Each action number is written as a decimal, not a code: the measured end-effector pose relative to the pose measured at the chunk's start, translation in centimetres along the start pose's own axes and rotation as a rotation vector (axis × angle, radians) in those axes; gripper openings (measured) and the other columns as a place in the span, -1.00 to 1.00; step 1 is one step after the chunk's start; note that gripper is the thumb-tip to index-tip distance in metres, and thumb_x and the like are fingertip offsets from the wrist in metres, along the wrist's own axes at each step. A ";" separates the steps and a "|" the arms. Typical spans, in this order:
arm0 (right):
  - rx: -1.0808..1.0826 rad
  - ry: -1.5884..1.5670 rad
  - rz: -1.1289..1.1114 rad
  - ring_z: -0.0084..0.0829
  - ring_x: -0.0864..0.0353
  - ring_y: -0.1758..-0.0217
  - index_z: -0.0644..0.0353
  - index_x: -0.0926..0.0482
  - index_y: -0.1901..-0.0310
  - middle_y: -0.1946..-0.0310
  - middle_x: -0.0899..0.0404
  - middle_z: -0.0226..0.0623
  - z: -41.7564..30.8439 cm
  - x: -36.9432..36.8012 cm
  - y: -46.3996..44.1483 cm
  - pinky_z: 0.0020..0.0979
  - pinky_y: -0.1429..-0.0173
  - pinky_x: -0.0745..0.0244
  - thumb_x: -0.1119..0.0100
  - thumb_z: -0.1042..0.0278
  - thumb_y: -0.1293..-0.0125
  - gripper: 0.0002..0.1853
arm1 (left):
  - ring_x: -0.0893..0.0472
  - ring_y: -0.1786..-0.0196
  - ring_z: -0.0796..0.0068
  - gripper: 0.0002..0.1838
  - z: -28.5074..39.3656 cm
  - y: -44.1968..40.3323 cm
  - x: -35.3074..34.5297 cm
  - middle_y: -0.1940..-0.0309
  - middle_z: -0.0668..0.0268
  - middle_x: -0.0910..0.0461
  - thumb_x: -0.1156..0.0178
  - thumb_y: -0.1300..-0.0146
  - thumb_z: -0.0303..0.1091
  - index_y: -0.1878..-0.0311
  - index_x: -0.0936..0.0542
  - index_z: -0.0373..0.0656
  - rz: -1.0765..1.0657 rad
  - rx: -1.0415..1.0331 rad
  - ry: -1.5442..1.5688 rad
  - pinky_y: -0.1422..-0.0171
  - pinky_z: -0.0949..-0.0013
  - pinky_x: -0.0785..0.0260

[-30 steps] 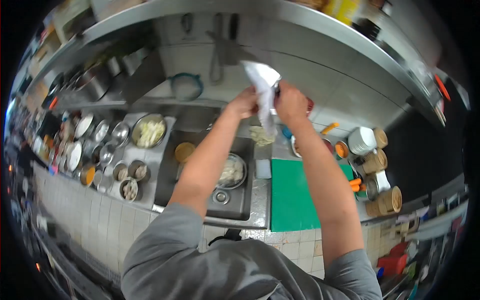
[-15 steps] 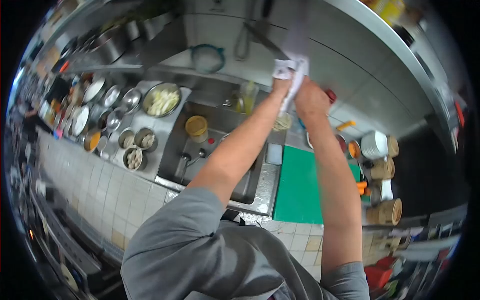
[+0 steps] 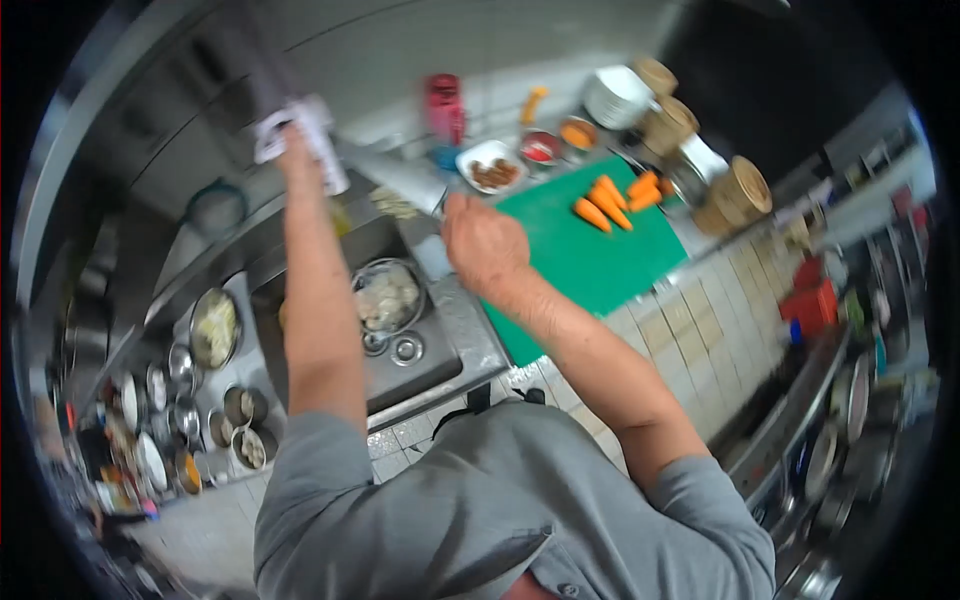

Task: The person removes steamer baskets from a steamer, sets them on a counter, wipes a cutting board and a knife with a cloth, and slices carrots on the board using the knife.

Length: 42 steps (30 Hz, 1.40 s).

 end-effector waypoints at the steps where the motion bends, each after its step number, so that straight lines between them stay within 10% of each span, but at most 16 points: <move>1: 0.008 -0.064 -0.022 0.02 -0.78 0.22 0.22 -0.54 0.09 0.23 -0.71 -0.01 0.8 0.0 2.2 -0.02 0.14 -0.70 -0.07 0.37 -0.43 -0.85 | -0.73 -0.05 0.18 -0.64 2.7 2.4 -1.8 -0.08 0.13 -0.68 -0.22 -0.51 -0.31 -0.29 -0.52 -0.19 -0.169 -0.090 -0.042 -0.13 0.03 -0.70; 4: -0.188 -0.213 -0.002 0.12 -0.73 0.20 0.16 -0.54 0.09 0.22 -0.71 0.00 8.6 -2.9 12.2 0.07 0.07 -0.63 -0.23 0.27 -0.36 -0.80 | -0.70 -0.17 0.07 -0.58 3.0 -0.1 -0.1 -0.20 0.08 -0.64 -0.18 -0.55 -0.26 -0.37 -0.48 -0.22 -0.175 0.214 -0.046 -0.26 -0.11 -0.66; 15: -0.980 -0.120 0.174 0.05 -0.53 0.52 0.28 -0.45 0.31 0.57 -0.51 0.06 32.0 -2.3 44.6 -0.03 0.36 -0.43 -0.29 0.24 -0.45 -0.69 | -0.66 -0.19 -0.05 -0.61 4.3 3.8 -2.0 -0.26 0.09 -0.59 0.01 -0.52 -0.44 -0.35 -0.51 -0.20 0.093 0.102 -0.256 -0.28 -0.22 -0.58; 21: -0.946 -0.265 0.238 -0.32 -0.24 0.57 0.29 -0.33 0.43 0.63 -0.34 -0.10 40.2 -3.5 45.0 -0.18 0.44 -0.26 -0.27 0.23 -0.51 -0.57 | -0.63 -0.19 0.17 -0.54 0.7 16.6 -0.9 -0.21 0.03 -0.57 -0.11 -0.55 -0.28 -0.35 -0.48 -0.41 0.157 -0.011 -0.705 -0.30 0.12 -0.50; 25: -0.901 -0.391 0.215 -0.46 -0.17 0.50 0.26 -0.33 0.41 0.62 -0.24 -0.29 45.8 -3.8 44.6 -0.25 0.43 -0.19 -0.26 0.22 -0.55 -0.57 | -0.34 -0.53 -0.23 -0.35 -9.9 34.9 0.0 -0.45 -0.25 -0.39 -0.23 -0.48 -0.23 -0.49 -0.35 -0.45 -0.339 -0.630 -1.481 -0.66 -0.04 -0.09; 32: -0.889 -0.361 0.082 -0.39 -0.22 0.56 0.27 -0.34 0.42 0.66 -0.33 -0.20 57.1 -0.2 46.7 -0.21 0.46 -0.23 -0.27 0.25 -0.52 -0.59 | 0.17 -0.77 -0.10 -0.11 -25.9 54.6 -12.2 -0.74 0.00 0.11 -0.04 -0.53 0.18 -0.70 -0.06 -0.19 -0.907 -0.226 -1.866 -0.71 -0.41 0.38; 36: -0.881 -0.352 0.174 -0.46 -0.20 0.58 0.26 -0.33 0.42 0.68 -0.29 -0.26 61.4 1.7 48.5 -0.25 0.48 -0.19 -0.27 0.24 -0.53 -0.58 | 0.09 -0.76 -0.11 -0.13 -30.5 58.4 -15.8 -0.73 -0.03 0.05 -0.12 -0.51 0.11 -0.70 -0.10 -0.16 -0.939 -0.264 -1.673 -0.71 -0.41 0.36; 42: -0.878 -0.336 0.178 -0.48 -0.25 0.55 0.26 -0.35 0.42 0.66 -0.32 -0.28 63.6 4.3 49.7 -0.27 0.46 -0.25 -0.27 0.26 -0.53 -0.59 | -0.03 -0.72 -0.07 -0.17 -27.1 50.2 -10.0 -0.68 0.04 -0.12 -0.08 -0.49 0.24 -0.63 -0.26 -0.09 -0.452 -0.528 -1.972 -0.64 -0.55 0.36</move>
Point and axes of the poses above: each hand's wrist, its own y-axis away from the middle knuckle, its own x-axis out of the back of the hand, z = x × y, the point moved 7 cm from there along -y, towards the middle knuckle
